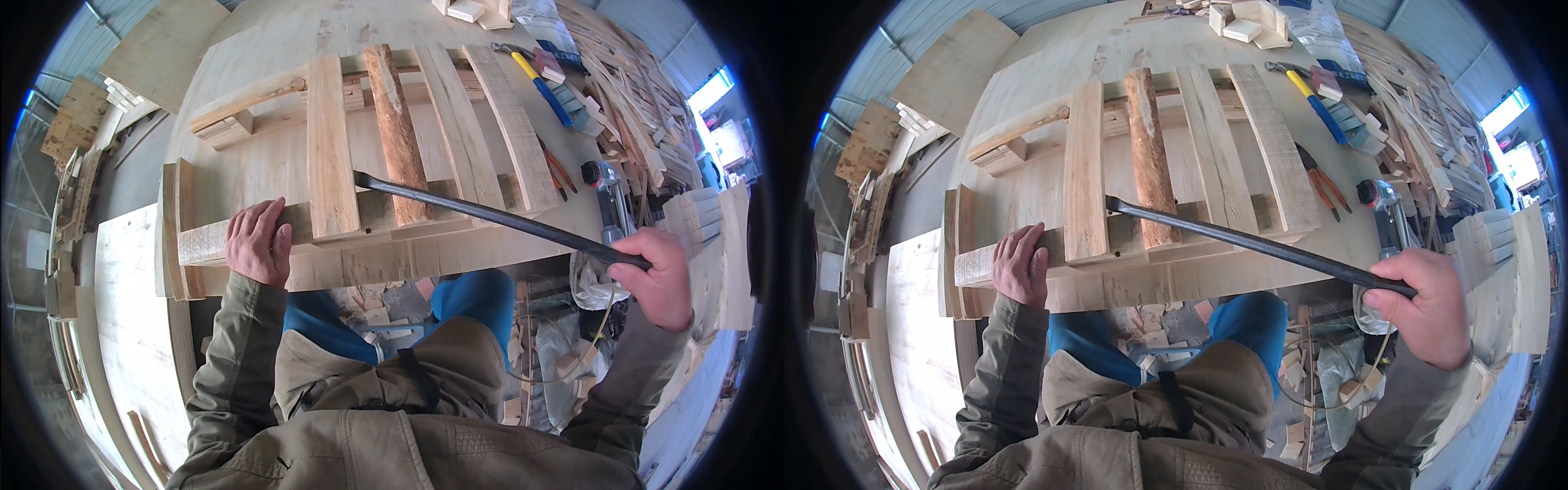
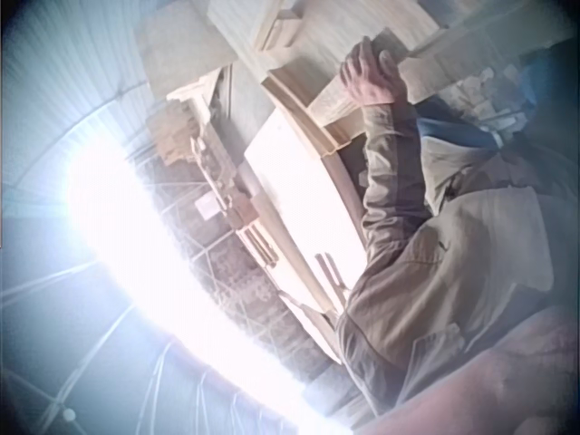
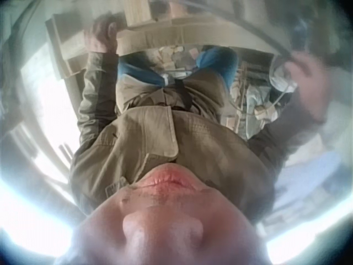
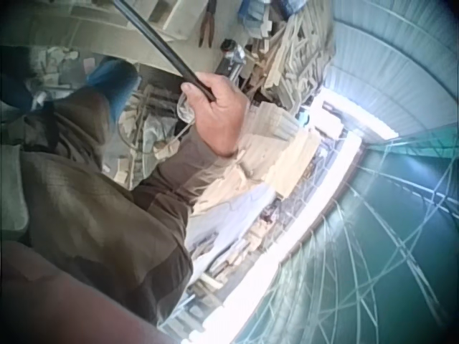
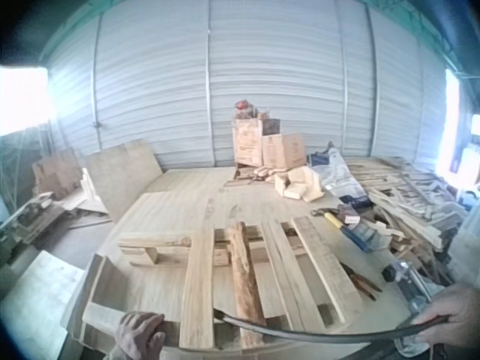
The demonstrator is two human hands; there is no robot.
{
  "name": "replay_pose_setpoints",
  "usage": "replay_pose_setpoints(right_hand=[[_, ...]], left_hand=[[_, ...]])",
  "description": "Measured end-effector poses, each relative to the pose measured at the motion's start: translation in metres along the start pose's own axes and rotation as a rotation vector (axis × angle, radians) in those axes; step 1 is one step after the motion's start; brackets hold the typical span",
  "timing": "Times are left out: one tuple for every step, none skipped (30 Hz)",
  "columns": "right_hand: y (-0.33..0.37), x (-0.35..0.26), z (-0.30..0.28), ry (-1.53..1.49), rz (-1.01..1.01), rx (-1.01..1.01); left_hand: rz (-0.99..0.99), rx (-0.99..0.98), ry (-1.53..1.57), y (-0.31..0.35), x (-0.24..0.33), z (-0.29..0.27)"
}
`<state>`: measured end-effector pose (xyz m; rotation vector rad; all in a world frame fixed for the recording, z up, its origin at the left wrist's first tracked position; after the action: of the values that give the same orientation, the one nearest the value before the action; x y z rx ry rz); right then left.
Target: The person lifts a wooden pallet onto a workbench and uses a crowbar to pry off several wooden slats. They then use pliers to remove nails from the pallet frame. The removed slats are placed on the workbench.
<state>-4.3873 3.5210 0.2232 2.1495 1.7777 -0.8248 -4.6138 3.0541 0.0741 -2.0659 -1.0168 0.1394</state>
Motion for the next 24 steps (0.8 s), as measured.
replay_pose_setpoints(right_hand=[[-0.001, 0.021, 0.014, -0.107, 0.164, -0.038], [0.001, 0.043, 0.031, -0.187, 0.364, -0.077], [0.001, 0.049, 0.047, -0.031, 0.211, -0.054], [0.011, 0.058, 0.054, -0.118, 0.324, -0.032], [0.004, 0.061, 0.058, -0.199, 0.193, 0.004], [0.019, 0.061, 0.057, -0.275, 0.137, 0.051], [0.018, 0.061, 0.055, -0.254, 0.032, 0.043], [0.022, 0.067, 0.054, -0.254, 0.146, 0.029], [0.021, 0.068, 0.051, -0.255, 0.119, 0.046], [0.019, 0.068, 0.049, -0.233, 0.096, 0.049], [0.018, 0.066, 0.047, -0.262, 0.077, 0.04], [0.018, 0.065, 0.048, -0.275, 0.08, 0.021], [0.017, 0.064, 0.051, -0.289, 0.084, 0.001], [0.017, 0.063, 0.052, -0.298, 0.081, 0.011], [0.018, 0.061, 0.054, -0.308, 0.084, 0.026], [0.02, 0.059, 0.054, -0.338, 0.081, 0.039], [0.022, 0.058, 0.053, -0.342, 0.087, 0.048], [0.024, 0.056, 0.052, -0.307, 0.1, 0.058], [0.026, 0.054, 0.05, -0.304, 0.103, 0.066], [0.027, 0.051, 0.047, -0.308, 0.094, 0.074], [0.029, 0.049, 0.046, -0.293, 0.107, 0.079], [0.03, 0.045, 0.044, -0.287, 0.111, 0.084], [0.031, 0.041, 0.043, -0.283, 0.106, 0.083], [0.032, 0.037, 0.042, -0.257, 0.108, 0.083]], left_hand=[[-0.005, -0.001, 0.006, 0.0, -0.001, 0.0], [-0.001, 0.004, 0.018, 0.0, -0.001, 0.0], [-0.008, 0.01, 0.024, 0.0, -0.002, 0.0], [-0.013, 0.024, 0.022, 0.0, -0.003, -0.001], [-0.022, 0.016, 0.025, 0.002, -0.003, -0.002], [-0.036, -0.02, -0.002, 0.005, -0.002, -0.003], [-0.03, -0.029, -0.007, 0.005, -0.002, -0.002], [-0.017, -0.007, -0.009, 0.002, -0.003, 0.002], [-0.026, -0.008, -0.033, 0.003, -0.003, 0.004], [-0.016, 0.006, -0.025, 0.003, -0.004, 0.006], [-0.017, 0.02, -0.026, 0.003, -0.004, 0.007], [-0.023, 0.035, -0.033, 0.005, -0.004, 0.004], [-0.008, 0.051, -0.033, 0.005, -0.003, 0.004], [-0.021, 0.049, -0.022, 0.005, -0.004, 0.003], [-0.027, 0.044, -0.006, 0.005, -0.004, 0.002], [-0.034, 0.045, 0.017, 0.004, -0.004, 0.001], [-0.02, 0.057, 0.016, 0.004, -0.002, 0.0], [-0.028, 0.058, 0.02, 0.004, -0.003, -0.001], [-0.04, 0.06, 0.024, 0.004, -0.003, -0.001], [-0.05, 0.063, 0.037, 0.004, -0.004, -0.001], [-0.045, 0.079, 0.034, 0.005, -0.004, -0.002], [-0.088, 0.097, 0.061, 0.006, -0.008, -0.004], [-0.135, 0.113, 0.088, 0.008, -0.011, -0.005], [-0.184, 0.126, 0.113, 0.011, -0.015, -0.008]])
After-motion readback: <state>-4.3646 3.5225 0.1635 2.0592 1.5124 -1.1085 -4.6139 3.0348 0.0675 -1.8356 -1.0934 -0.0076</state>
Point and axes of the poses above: each hand's wrist, its own y-axis away from the middle knuckle, its own z-axis out of the palm, x = y × z, the point moved 5 cm from there along -y, towards the middle knuckle, and after that the axes turned 10 degrees about x, right-handed, at the moved point
